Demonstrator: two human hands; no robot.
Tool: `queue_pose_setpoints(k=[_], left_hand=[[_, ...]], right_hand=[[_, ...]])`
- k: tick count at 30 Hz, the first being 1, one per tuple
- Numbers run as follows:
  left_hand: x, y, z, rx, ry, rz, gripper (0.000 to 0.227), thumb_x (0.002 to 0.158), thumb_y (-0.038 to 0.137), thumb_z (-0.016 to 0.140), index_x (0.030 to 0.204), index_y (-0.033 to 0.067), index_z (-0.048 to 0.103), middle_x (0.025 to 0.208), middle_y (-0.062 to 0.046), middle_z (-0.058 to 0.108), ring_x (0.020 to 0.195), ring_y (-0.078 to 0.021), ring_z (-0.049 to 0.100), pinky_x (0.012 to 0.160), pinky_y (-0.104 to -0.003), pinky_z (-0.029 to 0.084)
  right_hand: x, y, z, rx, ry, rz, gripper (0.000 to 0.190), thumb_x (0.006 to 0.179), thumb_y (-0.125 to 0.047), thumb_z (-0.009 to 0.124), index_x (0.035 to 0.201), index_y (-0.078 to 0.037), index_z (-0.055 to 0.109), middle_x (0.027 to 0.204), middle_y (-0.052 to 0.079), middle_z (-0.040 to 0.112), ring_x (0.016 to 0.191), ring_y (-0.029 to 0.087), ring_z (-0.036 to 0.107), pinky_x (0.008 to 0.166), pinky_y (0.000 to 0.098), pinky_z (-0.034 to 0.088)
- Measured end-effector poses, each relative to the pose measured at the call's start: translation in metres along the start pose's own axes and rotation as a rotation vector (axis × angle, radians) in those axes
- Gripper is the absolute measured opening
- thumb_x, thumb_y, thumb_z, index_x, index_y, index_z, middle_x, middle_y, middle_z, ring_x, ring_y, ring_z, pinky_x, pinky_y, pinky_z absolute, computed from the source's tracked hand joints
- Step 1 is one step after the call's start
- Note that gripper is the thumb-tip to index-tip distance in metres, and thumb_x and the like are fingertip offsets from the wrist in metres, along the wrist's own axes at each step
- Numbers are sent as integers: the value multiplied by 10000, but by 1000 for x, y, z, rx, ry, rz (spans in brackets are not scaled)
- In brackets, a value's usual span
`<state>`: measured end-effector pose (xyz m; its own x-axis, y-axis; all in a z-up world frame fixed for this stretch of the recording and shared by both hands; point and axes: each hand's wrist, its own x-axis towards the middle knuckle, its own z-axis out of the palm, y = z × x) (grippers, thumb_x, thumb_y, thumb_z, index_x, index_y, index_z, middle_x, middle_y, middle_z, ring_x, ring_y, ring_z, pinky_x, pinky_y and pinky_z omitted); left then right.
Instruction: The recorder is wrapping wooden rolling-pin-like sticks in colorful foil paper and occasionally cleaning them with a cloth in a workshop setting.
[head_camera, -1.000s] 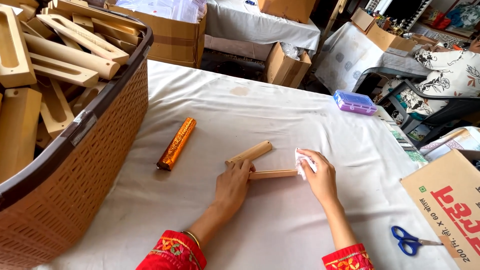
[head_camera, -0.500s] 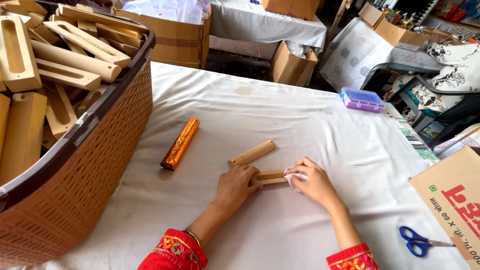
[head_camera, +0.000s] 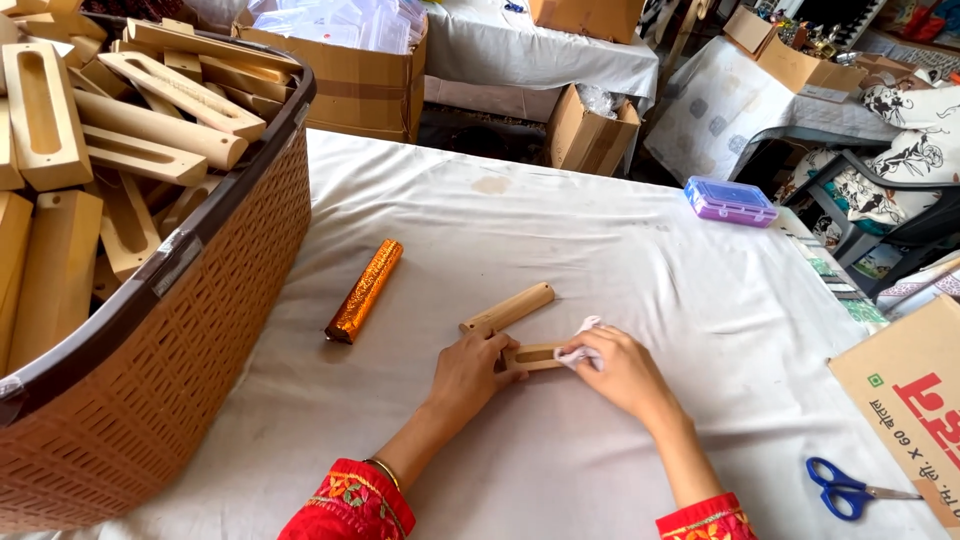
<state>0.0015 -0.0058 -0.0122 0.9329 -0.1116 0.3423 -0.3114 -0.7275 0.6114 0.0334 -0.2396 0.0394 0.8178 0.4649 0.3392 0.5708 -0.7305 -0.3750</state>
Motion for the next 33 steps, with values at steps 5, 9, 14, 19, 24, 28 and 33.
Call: queue_pose_setpoints(k=[5, 9, 14, 19, 24, 28, 33], left_hand=[[0, -6, 5, -26, -3, -7, 397, 778, 408, 835, 1037, 129, 723, 1024, -45, 677, 892, -251, 689, 744, -415, 553], [0, -15, 12, 4, 66, 71, 293, 757, 258, 813, 1020, 143, 750, 1021, -26, 696, 913, -245, 697, 736, -405, 562], [0, 0, -2, -23, 12, 17, 372, 747, 361, 854, 1022, 129, 758, 994, -42, 695, 876, -245, 697, 731, -415, 553], [2, 2, 0, -39, -24, -51, 444, 734, 417, 863, 1045, 118, 761, 967, -52, 707, 846, -246, 700, 738, -414, 552], [3, -19, 23, 60, 63, 2, 499, 781, 438, 874, 1127, 123, 699, 996, -66, 722, 897, -277, 702, 745, -439, 556], [4, -6, 6, 20, 160, 29, 815, 763, 347, 853, 1450, 119, 478, 988, -63, 735, 923, -293, 705, 729, -456, 554], [2, 9, -5, -52, -67, -142, 890, 738, 450, 860, 1455, 160, 420, 978, -50, 723, 939, -258, 704, 776, -432, 550]], right_hand=[[-3, -18, 27, -11, 33, -48, 219, 818, -48, 689, 1016, -85, 776, 993, 107, 755, 937, 273, 720, 879, 381, 557], [-1, -32, 47, -2, 90, -253, 238, 837, -26, 665, 1067, -40, 722, 1031, 122, 742, 978, 290, 711, 886, 396, 558], [3, -7, 12, 55, -41, -88, 199, 822, -63, 689, 1006, -91, 759, 1026, 102, 760, 962, 273, 726, 844, 388, 569], [-2, 7, -1, -60, -77, 252, 141, 871, -103, 700, 994, -96, 769, 1015, 97, 760, 957, 272, 728, 867, 393, 565], [-3, -35, 53, 93, 216, -290, 331, 834, 13, 629, 1139, -55, 738, 1146, 103, 750, 1073, 288, 712, 970, 402, 549], [3, -1, 57, -99, 178, -385, 333, 778, 47, 638, 1065, -68, 760, 1129, 100, 757, 1190, 338, 655, 1022, 445, 501], [2, 35, 14, -57, 115, 66, 393, 844, 87, 594, 1116, -121, 786, 1164, 34, 773, 1055, 286, 661, 990, 390, 529]])
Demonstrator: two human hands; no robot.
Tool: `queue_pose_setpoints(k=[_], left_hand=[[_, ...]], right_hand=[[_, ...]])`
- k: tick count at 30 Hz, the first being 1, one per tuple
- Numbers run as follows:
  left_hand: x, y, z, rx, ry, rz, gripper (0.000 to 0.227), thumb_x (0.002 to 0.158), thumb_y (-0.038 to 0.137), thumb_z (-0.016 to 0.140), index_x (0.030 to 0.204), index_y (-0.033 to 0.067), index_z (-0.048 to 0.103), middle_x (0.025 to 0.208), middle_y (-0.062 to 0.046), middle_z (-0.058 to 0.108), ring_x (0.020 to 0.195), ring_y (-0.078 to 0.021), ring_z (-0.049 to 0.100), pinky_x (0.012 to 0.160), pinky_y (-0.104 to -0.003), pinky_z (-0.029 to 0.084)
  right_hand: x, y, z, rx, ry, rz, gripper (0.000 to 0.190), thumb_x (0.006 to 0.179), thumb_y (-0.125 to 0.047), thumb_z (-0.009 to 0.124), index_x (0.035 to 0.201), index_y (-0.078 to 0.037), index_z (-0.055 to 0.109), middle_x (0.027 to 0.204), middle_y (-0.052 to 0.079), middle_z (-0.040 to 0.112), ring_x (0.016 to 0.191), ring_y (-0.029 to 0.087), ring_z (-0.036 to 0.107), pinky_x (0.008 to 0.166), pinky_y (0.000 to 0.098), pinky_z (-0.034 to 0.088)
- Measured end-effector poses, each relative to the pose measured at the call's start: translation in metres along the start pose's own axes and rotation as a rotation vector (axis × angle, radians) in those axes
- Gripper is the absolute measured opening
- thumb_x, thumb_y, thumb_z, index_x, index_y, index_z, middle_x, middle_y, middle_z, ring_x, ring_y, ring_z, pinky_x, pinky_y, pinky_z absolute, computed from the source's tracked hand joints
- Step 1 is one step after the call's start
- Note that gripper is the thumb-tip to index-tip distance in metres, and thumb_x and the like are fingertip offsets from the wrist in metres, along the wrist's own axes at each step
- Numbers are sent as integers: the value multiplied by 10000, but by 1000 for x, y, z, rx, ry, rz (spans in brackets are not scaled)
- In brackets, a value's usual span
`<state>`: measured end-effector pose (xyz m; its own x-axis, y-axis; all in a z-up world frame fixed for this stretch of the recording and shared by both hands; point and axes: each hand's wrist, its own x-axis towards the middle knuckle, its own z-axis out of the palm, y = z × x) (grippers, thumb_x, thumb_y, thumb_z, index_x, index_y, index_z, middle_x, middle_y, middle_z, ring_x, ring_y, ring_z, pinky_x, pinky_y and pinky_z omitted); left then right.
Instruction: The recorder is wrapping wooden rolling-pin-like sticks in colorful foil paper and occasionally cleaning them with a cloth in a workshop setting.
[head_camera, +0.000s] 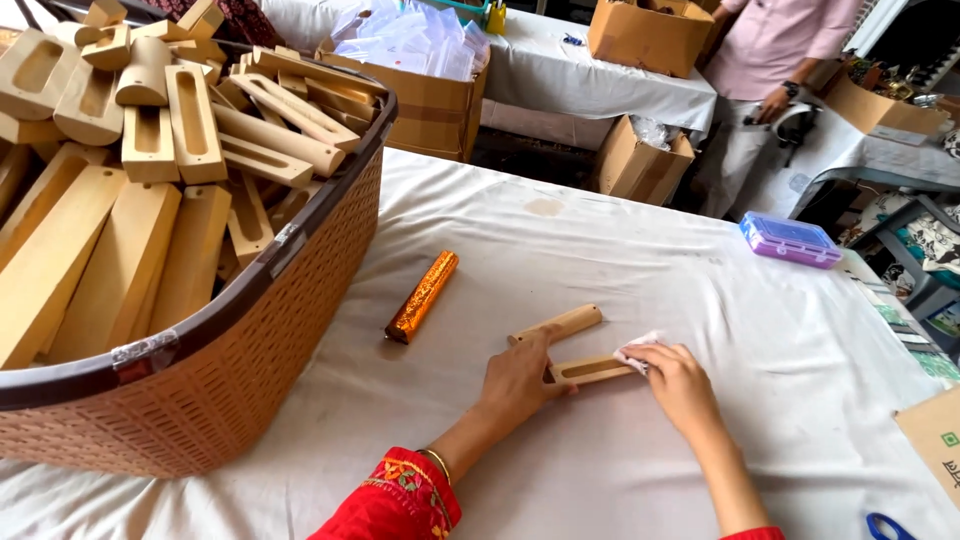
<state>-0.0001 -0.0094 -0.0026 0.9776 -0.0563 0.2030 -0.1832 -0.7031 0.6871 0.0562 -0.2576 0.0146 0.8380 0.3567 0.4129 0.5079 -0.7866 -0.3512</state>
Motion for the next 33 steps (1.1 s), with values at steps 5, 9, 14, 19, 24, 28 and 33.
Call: queue_pose_setpoints(k=[5, 9, 14, 19, 24, 28, 33], left_hand=[[2, -7, 6, 27, 20, 34, 887, 743, 448, 863, 1453, 151, 421, 1001, -66, 718, 975, -266, 703, 792, -432, 551], [5, -17, 16, 107, 112, 134, 896, 741, 406, 876, 1456, 123, 415, 1069, -105, 710, 1008, -297, 700, 772, -450, 558], [-1, -3, 1, 27, 3, 32, 889, 746, 460, 860, 1464, 158, 431, 1000, -68, 729, 963, -270, 706, 794, -431, 548], [-5, 1, -5, -61, -9, 3, 871, 725, 468, 858, 1438, 169, 460, 981, -36, 716, 909, -222, 716, 759, -396, 562], [6, -7, 0, -145, -39, -12, 859, 677, 411, 872, 1408, 178, 485, 946, 8, 736, 882, -174, 735, 749, -366, 570], [3, -6, -3, -92, -45, -11, 864, 679, 452, 898, 1398, 180, 504, 935, -15, 740, 896, -203, 718, 777, -373, 554], [4, -7, -2, -91, -39, 28, 846, 681, 452, 894, 1386, 170, 520, 955, -32, 741, 905, -218, 719, 781, -382, 555]], right_hand=[[-8, -24, 41, 43, 44, -208, 358, 786, 85, 620, 1075, -70, 764, 1121, 78, 743, 1115, 286, 647, 1004, 402, 509], [-4, -47, 46, 155, -18, -335, 380, 750, 85, 635, 1071, -60, 776, 1116, 81, 752, 1111, 290, 643, 991, 406, 498], [3, -8, 16, -16, -5, -77, 340, 822, 53, 633, 1076, -110, 790, 1120, 36, 763, 1058, 265, 660, 960, 382, 535], [-3, -23, 31, -116, 22, -134, 304, 828, 44, 646, 1066, -85, 784, 1081, 72, 752, 1055, 278, 659, 937, 404, 529], [-3, -46, 30, 89, -38, -320, 265, 760, 17, 714, 1009, -52, 769, 1055, 112, 741, 1039, 295, 673, 912, 398, 534], [1, -17, 20, 75, -8, -240, 314, 758, 43, 683, 1028, -83, 784, 1047, 91, 747, 1034, 279, 676, 913, 388, 541], [4, -20, 12, -87, -19, 19, 277, 845, -21, 666, 1072, -123, 785, 1016, 54, 743, 981, 276, 653, 880, 392, 534]])
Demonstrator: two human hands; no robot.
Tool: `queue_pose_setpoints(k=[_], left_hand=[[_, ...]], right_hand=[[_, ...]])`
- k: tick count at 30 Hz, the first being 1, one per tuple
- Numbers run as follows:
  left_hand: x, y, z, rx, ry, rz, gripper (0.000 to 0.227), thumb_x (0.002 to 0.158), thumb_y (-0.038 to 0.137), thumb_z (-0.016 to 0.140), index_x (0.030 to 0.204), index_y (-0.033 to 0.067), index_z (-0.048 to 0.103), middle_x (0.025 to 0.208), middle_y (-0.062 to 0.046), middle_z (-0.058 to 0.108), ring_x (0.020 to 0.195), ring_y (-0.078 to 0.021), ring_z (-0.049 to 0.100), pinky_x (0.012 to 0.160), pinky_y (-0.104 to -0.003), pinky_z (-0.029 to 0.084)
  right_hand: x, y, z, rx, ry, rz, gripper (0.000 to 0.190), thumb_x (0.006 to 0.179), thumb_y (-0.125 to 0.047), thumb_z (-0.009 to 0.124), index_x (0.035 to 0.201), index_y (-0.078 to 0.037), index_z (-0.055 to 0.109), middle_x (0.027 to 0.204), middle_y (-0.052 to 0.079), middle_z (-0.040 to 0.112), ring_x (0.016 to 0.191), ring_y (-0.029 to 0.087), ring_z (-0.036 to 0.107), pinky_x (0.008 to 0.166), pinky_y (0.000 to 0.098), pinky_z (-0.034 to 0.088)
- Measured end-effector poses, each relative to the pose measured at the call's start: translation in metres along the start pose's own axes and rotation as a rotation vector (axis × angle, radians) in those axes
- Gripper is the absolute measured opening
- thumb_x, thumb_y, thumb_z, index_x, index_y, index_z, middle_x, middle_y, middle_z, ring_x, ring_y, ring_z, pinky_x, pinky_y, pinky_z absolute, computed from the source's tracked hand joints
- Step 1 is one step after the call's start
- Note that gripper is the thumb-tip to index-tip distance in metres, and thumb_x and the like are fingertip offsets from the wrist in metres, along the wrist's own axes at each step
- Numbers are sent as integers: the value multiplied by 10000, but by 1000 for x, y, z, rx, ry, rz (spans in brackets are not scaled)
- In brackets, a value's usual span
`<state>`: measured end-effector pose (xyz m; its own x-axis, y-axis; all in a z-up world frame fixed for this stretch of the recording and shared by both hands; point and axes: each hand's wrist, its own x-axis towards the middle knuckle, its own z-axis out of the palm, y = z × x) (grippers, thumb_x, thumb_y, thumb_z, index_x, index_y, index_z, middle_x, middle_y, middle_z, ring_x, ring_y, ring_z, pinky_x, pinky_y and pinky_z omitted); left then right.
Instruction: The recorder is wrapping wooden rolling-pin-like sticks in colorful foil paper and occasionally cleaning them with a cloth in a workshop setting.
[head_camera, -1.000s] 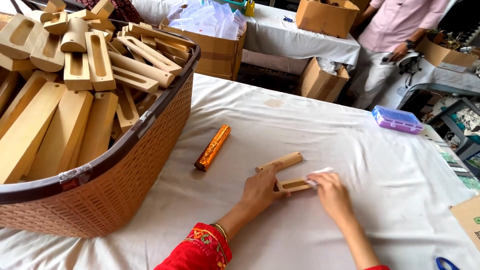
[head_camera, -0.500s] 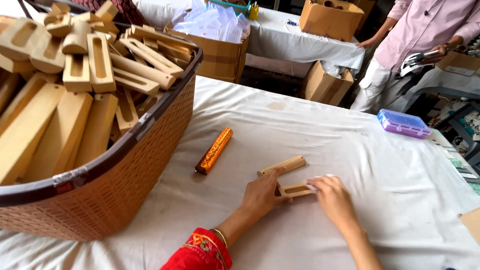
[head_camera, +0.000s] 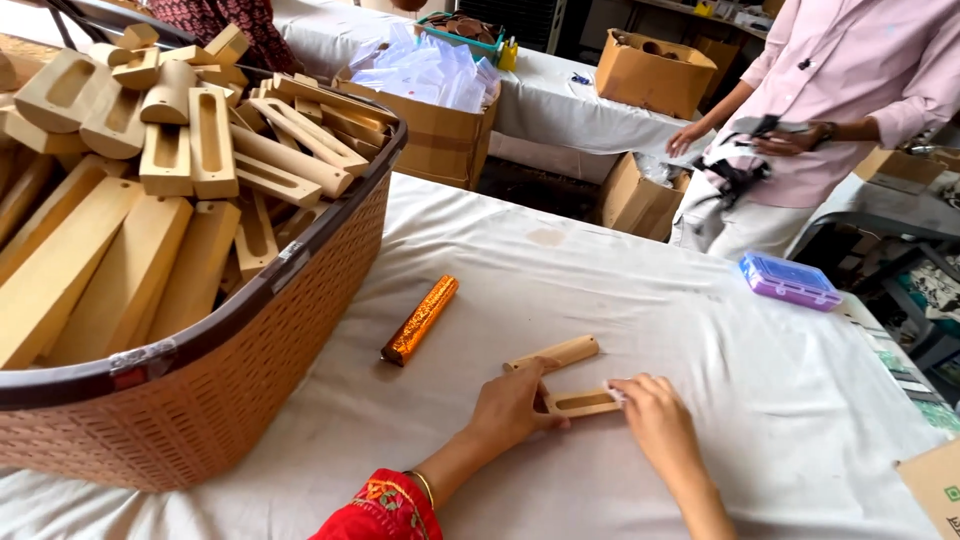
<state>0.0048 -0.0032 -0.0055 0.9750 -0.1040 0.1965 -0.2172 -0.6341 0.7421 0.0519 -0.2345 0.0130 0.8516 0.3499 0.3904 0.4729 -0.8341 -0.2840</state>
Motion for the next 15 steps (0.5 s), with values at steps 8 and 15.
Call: queue_pose_setpoints(k=[8, 15], left_hand=[[2, -5, 2, -22, -5, 2, 850, 672, 453, 881, 1388, 162, 527, 958, -21, 755, 890, -201, 736, 780, -368, 562], [-5, 1, -4, 15, -26, -24, 829, 691, 477, 897, 1364, 157, 532, 1019, -37, 731, 943, -212, 709, 807, -379, 551]], right_hand=[[-8, -27, 5, 214, -48, -319, 268, 790, 22, 668, 1016, -74, 775, 1055, 54, 716, 1033, 267, 666, 896, 382, 533], [-7, -12, -7, -88, -31, -156, 203, 819, 15, 663, 983, -76, 742, 1077, 67, 670, 1055, 286, 645, 912, 416, 522]])
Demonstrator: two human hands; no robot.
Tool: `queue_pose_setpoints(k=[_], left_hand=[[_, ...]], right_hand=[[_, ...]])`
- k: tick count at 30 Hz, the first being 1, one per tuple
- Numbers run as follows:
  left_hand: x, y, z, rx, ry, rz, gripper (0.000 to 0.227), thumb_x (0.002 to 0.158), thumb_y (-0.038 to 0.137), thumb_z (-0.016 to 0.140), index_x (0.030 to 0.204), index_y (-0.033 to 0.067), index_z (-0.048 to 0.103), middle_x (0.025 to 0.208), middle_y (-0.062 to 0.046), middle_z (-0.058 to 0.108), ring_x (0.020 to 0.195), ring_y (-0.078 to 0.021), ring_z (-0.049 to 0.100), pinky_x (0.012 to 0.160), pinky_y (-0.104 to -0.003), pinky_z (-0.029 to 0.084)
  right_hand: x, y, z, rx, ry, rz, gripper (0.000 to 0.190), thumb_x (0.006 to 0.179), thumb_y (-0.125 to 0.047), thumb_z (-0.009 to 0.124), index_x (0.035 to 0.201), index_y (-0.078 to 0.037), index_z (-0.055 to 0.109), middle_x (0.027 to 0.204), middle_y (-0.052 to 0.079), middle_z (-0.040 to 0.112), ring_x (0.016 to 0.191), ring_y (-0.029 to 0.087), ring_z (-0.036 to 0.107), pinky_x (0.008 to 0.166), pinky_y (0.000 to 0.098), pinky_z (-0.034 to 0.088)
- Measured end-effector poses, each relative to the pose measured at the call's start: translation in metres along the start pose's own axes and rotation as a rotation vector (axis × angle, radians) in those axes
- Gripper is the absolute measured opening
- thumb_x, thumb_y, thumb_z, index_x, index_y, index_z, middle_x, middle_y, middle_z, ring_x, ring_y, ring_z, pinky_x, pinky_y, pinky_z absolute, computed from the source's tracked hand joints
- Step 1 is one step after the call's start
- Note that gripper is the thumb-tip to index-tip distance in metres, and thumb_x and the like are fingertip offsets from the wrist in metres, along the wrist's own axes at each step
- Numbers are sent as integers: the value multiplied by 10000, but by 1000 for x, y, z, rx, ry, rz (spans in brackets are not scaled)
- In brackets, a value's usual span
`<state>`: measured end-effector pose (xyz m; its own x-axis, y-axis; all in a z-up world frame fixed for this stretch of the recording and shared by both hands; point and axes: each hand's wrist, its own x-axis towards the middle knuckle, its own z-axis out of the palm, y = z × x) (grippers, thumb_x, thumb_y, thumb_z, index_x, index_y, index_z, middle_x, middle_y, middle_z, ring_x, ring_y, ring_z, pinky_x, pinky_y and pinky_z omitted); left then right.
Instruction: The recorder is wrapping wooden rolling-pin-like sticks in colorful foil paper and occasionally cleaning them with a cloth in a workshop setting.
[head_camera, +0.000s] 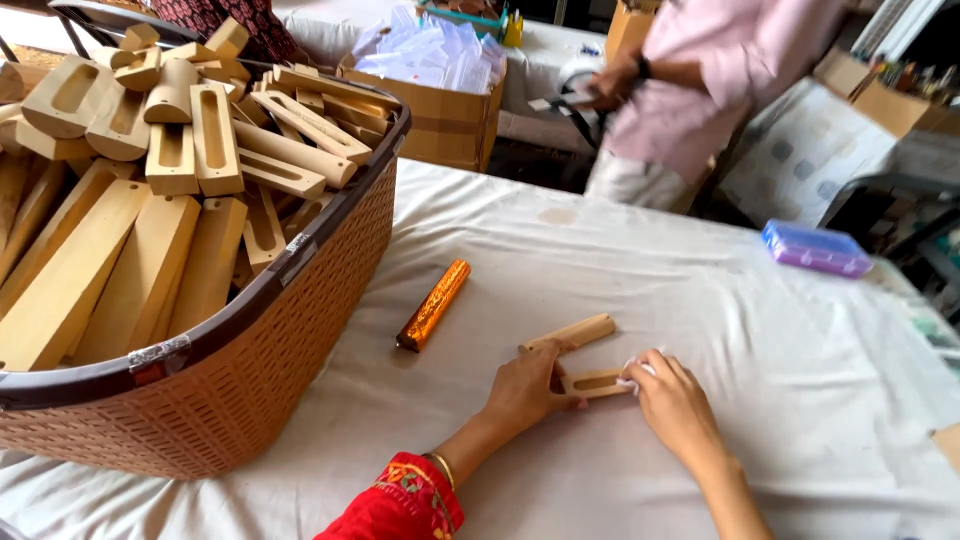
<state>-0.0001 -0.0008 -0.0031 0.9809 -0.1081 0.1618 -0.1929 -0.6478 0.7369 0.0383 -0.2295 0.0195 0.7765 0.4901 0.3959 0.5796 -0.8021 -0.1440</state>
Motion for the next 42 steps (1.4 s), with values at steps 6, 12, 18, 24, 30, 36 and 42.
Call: queue_pose_setpoints(k=[6, 12, 18, 24, 30, 36, 42], left_hand=[[4, -2, 4, -22, 23, 15, 788, 687, 451, 892, 1339, 177, 545, 1001, -21, 727, 919, -215, 713, 794, -387, 555], [9, -9, 11, -46, 14, 42, 737, 699, 440, 877, 1312, 183, 558, 978, -11, 731, 905, -198, 722, 779, -385, 554], [5, -9, 6, -64, 36, 71, 690, 728, 393, 871, 1296, 163, 554, 988, -22, 725, 897, -208, 724, 786, -381, 571], [7, -16, 12, -112, 80, 65, 712, 726, 249, 876, 1337, 139, 528, 1051, -56, 757, 964, -236, 719, 828, -389, 569], [6, -11, 6, -190, 3, 0, 758, 712, 299, 887, 1349, 133, 511, 1033, -48, 753, 970, -192, 738, 856, -355, 578], [6, -14, 9, -171, 50, 45, 750, 713, 293, 907, 1343, 145, 528, 1011, -36, 758, 972, -201, 710, 847, -378, 558], [-3, 3, -1, -91, 41, -19, 761, 696, 303, 907, 1342, 179, 524, 988, -18, 761, 949, -202, 722, 809, -383, 565]], right_hand=[[0, -34, 18, 97, 50, -245, 251, 783, 40, 627, 1007, -52, 696, 1072, 91, 645, 1058, 308, 635, 891, 438, 524], [2, 18, 3, -90, 82, -207, 239, 757, 19, 650, 947, -96, 740, 1017, 58, 685, 986, 293, 656, 861, 439, 528], [-2, -21, 1, 40, 142, 226, 126, 864, -55, 677, 947, -89, 766, 1040, 57, 680, 945, 264, 666, 835, 402, 553], [-3, -41, 29, 242, 165, -167, 322, 813, 4, 648, 1103, -75, 763, 1157, 88, 719, 1072, 272, 663, 894, 389, 541], [-1, 19, 7, 155, 32, 116, 364, 843, 24, 611, 1124, -120, 792, 1137, 51, 757, 1064, 274, 656, 964, 386, 519], [-2, 15, 38, 177, 127, -50, 270, 843, -23, 658, 1068, -89, 791, 1101, 86, 746, 1095, 282, 652, 973, 395, 513], [-1, -33, 6, 316, 48, -267, 317, 770, 59, 642, 1051, -29, 759, 1158, 120, 737, 1129, 328, 631, 1012, 416, 483]])
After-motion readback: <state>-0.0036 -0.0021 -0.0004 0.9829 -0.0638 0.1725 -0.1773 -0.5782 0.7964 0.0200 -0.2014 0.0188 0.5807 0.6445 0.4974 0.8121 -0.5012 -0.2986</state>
